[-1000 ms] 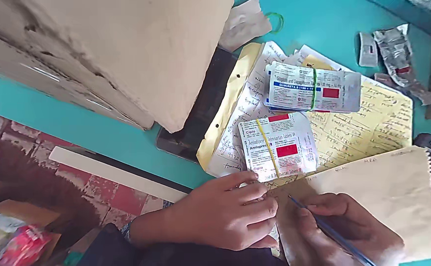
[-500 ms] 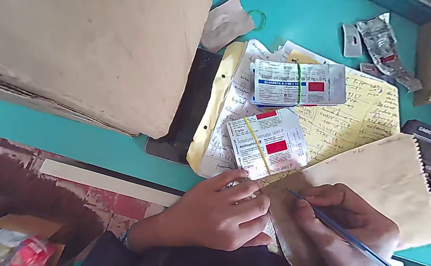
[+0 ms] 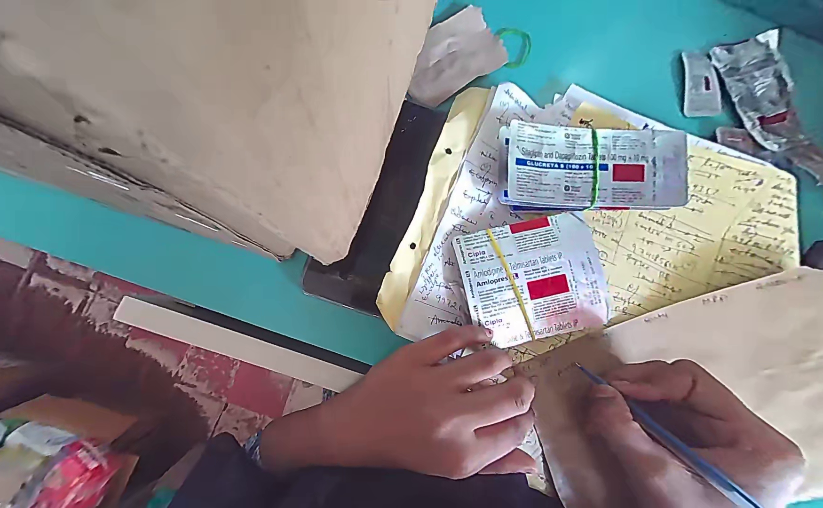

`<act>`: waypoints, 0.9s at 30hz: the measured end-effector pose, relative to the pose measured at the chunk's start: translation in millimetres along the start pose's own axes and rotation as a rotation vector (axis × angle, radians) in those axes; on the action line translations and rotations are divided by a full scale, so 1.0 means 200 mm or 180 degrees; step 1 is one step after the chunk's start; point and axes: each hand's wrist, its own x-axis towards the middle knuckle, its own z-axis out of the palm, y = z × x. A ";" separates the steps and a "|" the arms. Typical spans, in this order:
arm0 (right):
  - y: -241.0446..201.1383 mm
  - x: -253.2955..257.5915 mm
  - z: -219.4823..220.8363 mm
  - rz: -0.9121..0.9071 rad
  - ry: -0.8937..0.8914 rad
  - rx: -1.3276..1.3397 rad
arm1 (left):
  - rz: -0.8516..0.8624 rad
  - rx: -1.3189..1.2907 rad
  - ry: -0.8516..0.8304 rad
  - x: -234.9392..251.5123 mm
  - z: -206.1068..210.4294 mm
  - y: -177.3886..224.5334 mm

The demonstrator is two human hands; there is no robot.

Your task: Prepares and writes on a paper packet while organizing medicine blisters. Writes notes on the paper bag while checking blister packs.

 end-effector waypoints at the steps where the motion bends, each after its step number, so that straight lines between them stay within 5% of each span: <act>1: 0.00 0.00 0.00 0.0021 -0.0004 -0.0006 | -0.0002 -0.0005 -0.0017 0.00 0.00 0.00; 27: 0.04 0.03 -0.05 -0.0058 -0.0059 -0.0101 | -0.0038 0.0038 -0.0032 0.00 0.00 0.00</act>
